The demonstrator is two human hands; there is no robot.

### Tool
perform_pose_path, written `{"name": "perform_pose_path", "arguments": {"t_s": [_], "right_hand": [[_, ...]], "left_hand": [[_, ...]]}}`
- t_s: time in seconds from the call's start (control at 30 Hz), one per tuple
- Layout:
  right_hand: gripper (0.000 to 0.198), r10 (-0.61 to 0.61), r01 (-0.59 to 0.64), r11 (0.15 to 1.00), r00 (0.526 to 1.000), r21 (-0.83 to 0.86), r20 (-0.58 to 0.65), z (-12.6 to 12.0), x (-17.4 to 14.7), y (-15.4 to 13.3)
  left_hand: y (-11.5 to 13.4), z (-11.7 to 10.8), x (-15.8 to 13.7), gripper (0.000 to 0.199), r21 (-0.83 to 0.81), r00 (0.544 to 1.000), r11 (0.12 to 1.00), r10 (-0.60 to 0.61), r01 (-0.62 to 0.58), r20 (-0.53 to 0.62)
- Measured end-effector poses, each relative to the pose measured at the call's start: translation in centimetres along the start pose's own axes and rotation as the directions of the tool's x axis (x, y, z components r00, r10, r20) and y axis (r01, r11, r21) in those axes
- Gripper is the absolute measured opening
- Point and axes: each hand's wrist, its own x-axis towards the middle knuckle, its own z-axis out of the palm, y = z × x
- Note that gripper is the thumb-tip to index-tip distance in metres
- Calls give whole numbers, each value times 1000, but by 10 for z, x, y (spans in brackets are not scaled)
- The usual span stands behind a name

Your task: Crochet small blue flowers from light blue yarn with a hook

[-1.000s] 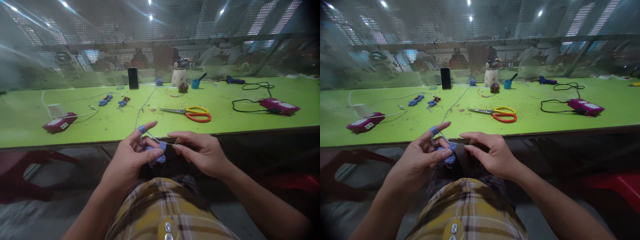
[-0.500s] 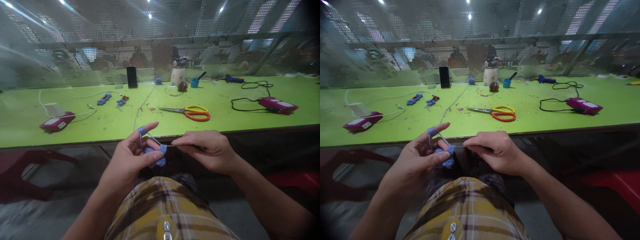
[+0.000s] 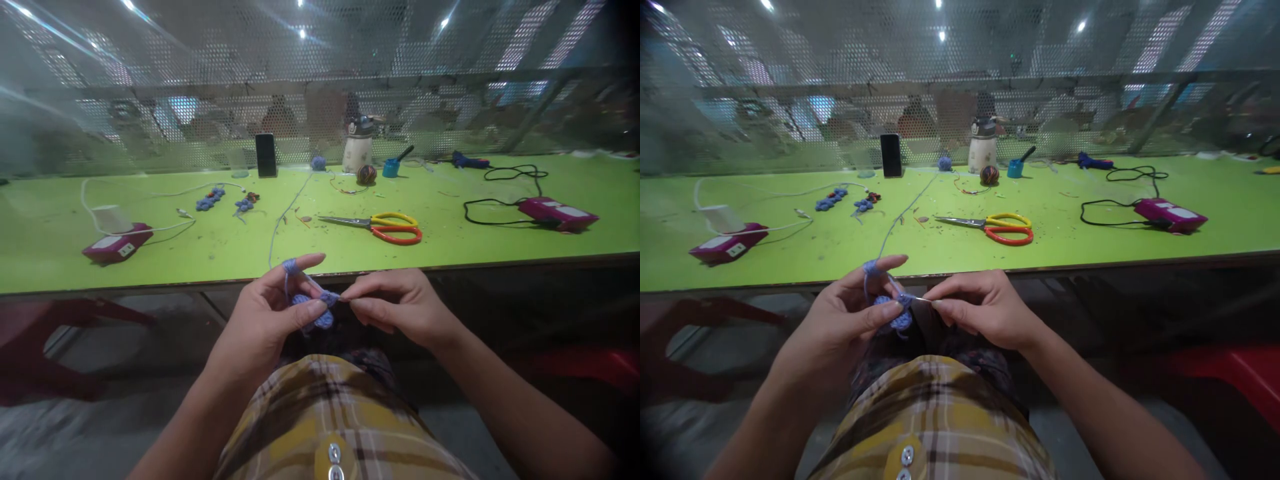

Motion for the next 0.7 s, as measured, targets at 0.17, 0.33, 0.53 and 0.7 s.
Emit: {"name": "perform_pose_path", "arguments": {"t_s": [0.17,0.33,0.53,0.7], "right_hand": [[14,113,-119,939,993,323,38,11,0,14],[10,206,-195,855,978,480,30,21,0,10],[12,264,-220,822,965,526,-8,29,-2,1],[21,196,-144,880,978,452,-71,31,-2,2]], "left_hand": [[-4,-2,1,29,45,1000,999,-23,23,10],[-7,-5,2,32,64,999,998,-20,18,28],[-12,-4,1,37,53,1000,999,-4,3,22],[-15,-6,1,46,48,998,998,34,-36,46]]}}
